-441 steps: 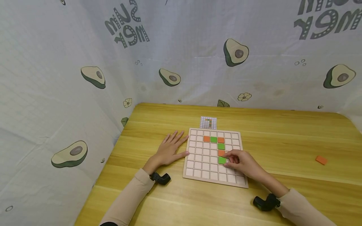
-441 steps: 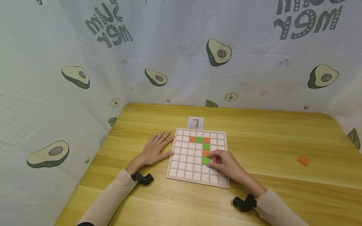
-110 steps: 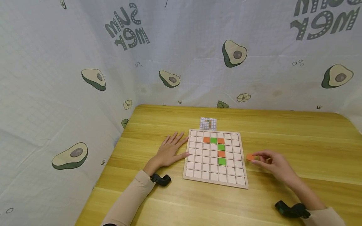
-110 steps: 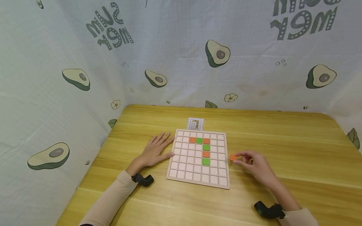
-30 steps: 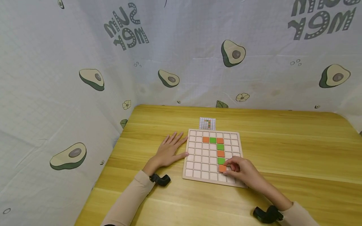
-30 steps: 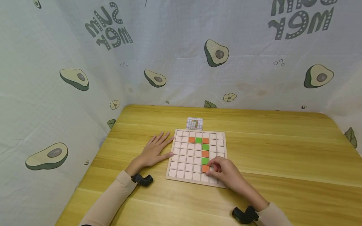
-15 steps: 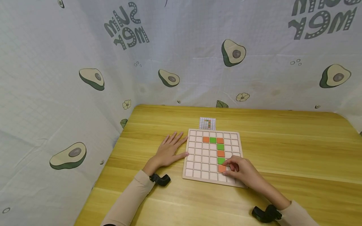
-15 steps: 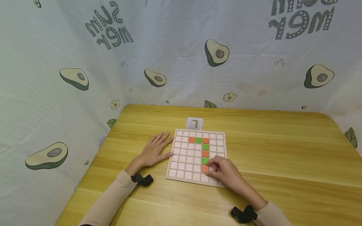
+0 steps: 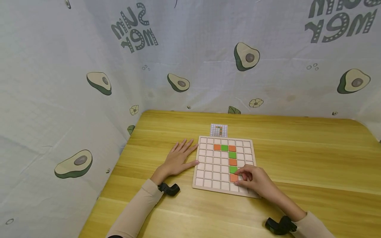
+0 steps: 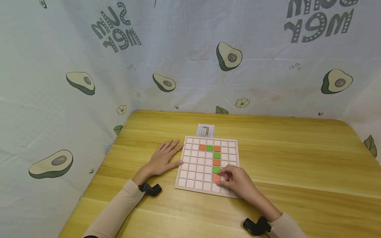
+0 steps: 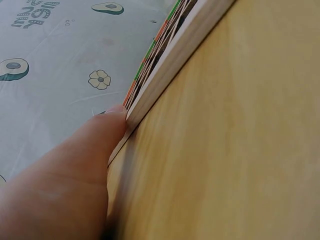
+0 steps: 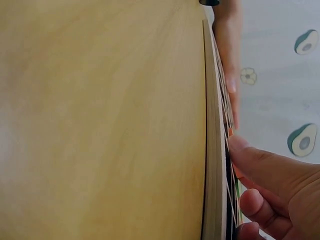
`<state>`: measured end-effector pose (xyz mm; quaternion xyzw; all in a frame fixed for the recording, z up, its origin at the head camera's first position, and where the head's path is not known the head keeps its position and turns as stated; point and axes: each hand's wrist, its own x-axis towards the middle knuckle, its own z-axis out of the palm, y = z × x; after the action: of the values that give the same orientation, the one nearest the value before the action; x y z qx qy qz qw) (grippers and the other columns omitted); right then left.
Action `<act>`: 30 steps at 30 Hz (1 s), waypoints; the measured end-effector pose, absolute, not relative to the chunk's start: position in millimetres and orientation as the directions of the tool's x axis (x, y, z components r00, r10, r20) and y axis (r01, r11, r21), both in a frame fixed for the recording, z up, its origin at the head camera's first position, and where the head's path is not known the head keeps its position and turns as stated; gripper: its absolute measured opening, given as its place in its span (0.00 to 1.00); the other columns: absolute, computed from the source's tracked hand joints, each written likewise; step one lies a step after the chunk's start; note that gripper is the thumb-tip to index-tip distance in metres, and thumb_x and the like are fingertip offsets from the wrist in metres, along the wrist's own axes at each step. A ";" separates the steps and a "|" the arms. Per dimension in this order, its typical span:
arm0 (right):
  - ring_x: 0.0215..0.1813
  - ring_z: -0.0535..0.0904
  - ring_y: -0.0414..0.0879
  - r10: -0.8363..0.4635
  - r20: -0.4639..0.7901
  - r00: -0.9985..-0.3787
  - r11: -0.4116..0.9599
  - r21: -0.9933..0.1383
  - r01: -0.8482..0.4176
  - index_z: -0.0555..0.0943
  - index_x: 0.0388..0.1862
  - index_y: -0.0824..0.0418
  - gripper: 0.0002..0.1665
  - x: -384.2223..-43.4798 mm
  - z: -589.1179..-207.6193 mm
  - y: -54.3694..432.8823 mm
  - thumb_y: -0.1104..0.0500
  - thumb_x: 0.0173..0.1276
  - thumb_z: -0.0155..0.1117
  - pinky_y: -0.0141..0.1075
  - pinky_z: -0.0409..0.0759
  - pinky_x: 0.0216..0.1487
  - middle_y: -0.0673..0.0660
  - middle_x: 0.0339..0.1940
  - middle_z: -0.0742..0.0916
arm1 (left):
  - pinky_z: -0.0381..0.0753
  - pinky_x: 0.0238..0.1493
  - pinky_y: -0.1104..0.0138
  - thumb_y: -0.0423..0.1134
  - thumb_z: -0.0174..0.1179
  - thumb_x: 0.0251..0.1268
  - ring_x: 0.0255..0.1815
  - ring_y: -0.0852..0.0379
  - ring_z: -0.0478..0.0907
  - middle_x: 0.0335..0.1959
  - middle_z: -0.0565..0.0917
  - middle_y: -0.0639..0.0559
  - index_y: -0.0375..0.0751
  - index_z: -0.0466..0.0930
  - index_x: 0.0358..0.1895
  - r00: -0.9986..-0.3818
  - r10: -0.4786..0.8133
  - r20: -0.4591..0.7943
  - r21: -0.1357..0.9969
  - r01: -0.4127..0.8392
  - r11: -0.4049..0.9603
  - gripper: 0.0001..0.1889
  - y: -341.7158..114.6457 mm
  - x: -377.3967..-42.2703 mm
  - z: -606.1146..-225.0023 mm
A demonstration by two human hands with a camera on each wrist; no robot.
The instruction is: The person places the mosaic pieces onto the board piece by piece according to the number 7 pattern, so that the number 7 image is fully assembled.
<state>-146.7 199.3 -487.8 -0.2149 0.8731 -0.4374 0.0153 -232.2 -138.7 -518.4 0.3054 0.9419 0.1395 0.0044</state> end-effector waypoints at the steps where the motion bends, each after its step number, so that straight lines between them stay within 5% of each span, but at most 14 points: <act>1: 0.24 0.65 0.35 -0.386 0.160 -0.909 0.525 -0.772 -0.358 0.87 0.37 0.62 0.11 -146.5 -487.8 199.2 0.64 0.56 0.79 0.29 0.64 0.23 0.47 0.22 0.74 | 0.32 0.77 0.51 0.69 0.40 0.73 0.81 0.49 0.35 0.82 0.44 0.52 0.58 0.46 0.82 -0.813 0.577 0.079 0.268 0.575 0.773 0.40 -138.7 -232.1 -518.0; 14: 0.25 0.67 0.37 -0.344 0.126 -0.930 0.501 -0.813 -0.296 0.87 0.38 0.63 0.11 -146.6 -485.6 201.6 0.62 0.57 0.79 0.29 0.66 0.23 0.49 0.23 0.75 | 0.32 0.78 0.51 0.69 0.40 0.74 0.81 0.48 0.36 0.82 0.44 0.52 0.57 0.46 0.82 -0.810 0.582 0.073 0.266 0.578 0.771 0.39 -139.3 -232.7 -516.9; 23: 0.24 0.69 0.38 -0.293 0.221 -0.930 0.461 -0.820 -0.340 0.85 0.46 0.67 0.16 -147.8 -482.7 209.7 0.65 0.59 0.77 0.29 0.68 0.22 0.49 0.26 0.78 | 0.32 0.77 0.51 0.68 0.41 0.74 0.81 0.48 0.35 0.82 0.45 0.51 0.56 0.47 0.82 -0.809 0.585 0.054 0.278 0.575 0.770 0.39 -139.4 -233.6 -515.6; 30: 0.45 0.79 0.52 -0.185 0.242 -0.952 0.617 -0.726 -0.304 0.79 0.56 0.69 0.24 -153.3 -468.3 222.0 0.58 0.66 0.72 0.39 0.78 0.43 0.59 0.42 0.85 | 0.33 0.77 0.51 0.69 0.42 0.73 0.81 0.48 0.35 0.82 0.44 0.52 0.57 0.47 0.82 -0.821 0.571 0.007 0.321 0.543 0.776 0.40 -142.3 -233.4 -509.5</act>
<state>-153.3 222.0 -468.3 -0.1363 0.8962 -0.4160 -0.0719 -233.4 -142.3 -509.5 0.2957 0.9413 0.1564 0.0454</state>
